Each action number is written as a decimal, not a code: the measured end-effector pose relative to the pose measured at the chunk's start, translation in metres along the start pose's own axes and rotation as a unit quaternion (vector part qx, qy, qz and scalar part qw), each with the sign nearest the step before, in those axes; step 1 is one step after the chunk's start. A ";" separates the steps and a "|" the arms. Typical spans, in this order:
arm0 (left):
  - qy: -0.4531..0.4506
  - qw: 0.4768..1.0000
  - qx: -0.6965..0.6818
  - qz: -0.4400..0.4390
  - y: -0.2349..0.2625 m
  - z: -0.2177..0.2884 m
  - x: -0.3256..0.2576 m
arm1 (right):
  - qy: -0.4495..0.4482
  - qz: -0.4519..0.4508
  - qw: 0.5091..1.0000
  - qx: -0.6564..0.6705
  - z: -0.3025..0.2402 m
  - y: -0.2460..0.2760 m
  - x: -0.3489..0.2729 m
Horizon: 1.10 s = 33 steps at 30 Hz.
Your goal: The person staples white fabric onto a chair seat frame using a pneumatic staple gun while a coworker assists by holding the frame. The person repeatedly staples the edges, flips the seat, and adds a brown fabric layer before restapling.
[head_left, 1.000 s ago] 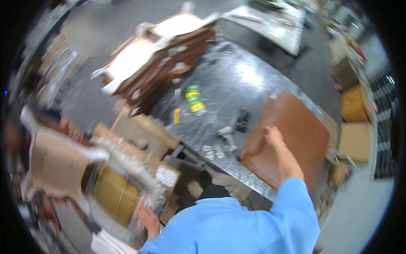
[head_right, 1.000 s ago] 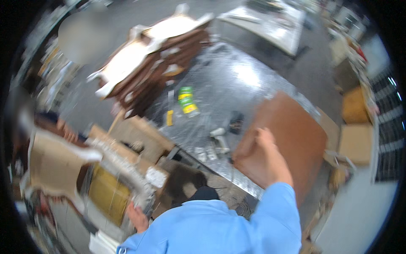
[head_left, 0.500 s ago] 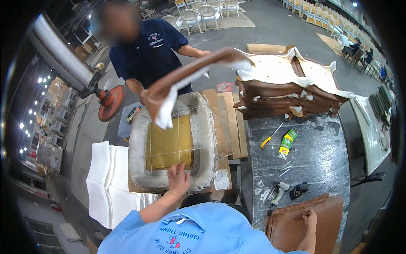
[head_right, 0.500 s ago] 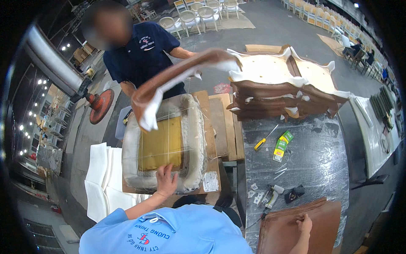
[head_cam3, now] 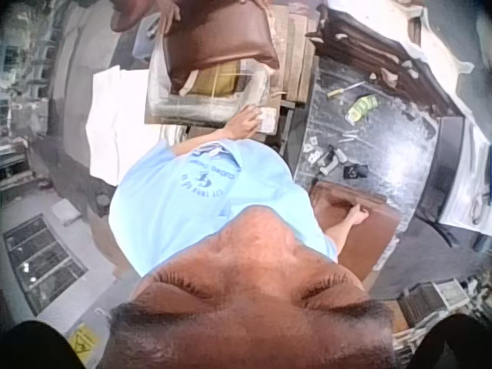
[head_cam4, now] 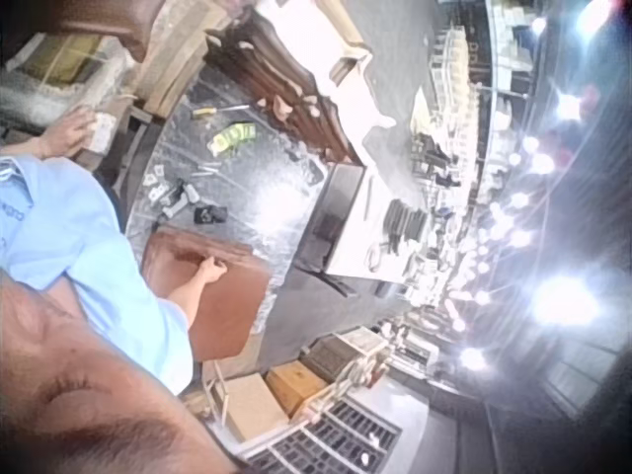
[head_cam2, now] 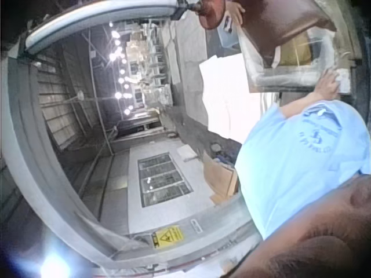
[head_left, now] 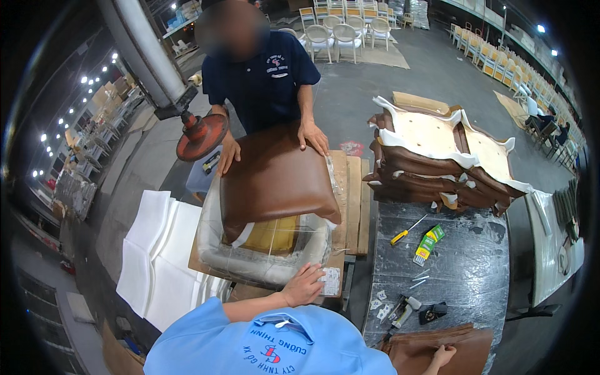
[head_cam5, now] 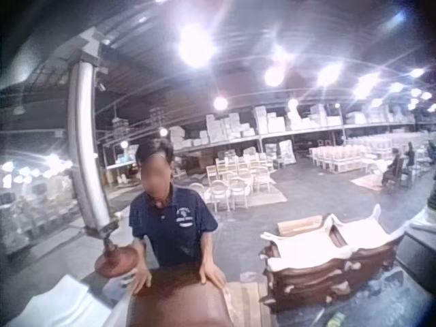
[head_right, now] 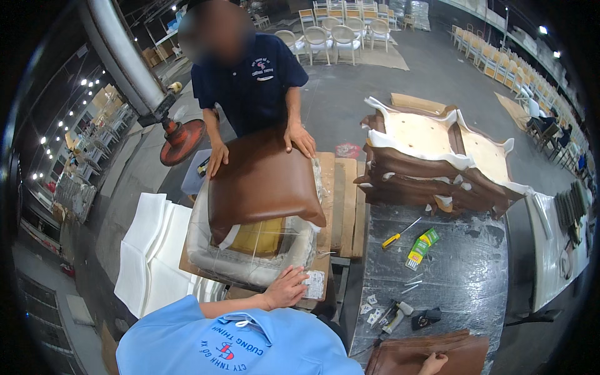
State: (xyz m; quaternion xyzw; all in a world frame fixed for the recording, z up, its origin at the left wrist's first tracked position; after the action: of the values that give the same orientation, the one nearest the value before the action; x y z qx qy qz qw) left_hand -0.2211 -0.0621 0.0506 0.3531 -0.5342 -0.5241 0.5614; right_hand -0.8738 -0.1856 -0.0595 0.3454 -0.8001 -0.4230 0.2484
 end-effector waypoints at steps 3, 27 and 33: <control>0.001 1.000 -0.004 -0.016 -0.003 0.003 0.010 | -0.216 -0.099 0.967 0.089 0.019 -0.002 -0.008; -0.014 0.998 0.010 -0.060 -0.015 0.011 0.006 | -0.283 0.054 0.948 0.139 0.013 0.028 -0.022; -0.029 0.999 0.007 -0.042 -0.016 0.011 0.006 | -0.276 0.138 0.942 0.134 0.010 0.027 -0.003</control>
State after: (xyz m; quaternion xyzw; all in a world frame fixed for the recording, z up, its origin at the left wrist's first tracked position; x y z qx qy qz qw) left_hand -0.2362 -0.0689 0.0384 0.3640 -0.5383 -0.5537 0.5208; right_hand -0.8878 -0.1671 -0.0418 0.1315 -0.9261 -0.3526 0.0253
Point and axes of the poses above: each hand's wrist, its own x-axis towards the middle knuckle, its own y-axis out of the back of the hand, z = x × y, the point moved 4 cm from there along x, towards the middle knuckle, and after that the axes turned 9 degrees about x, right-handed, at the moved point
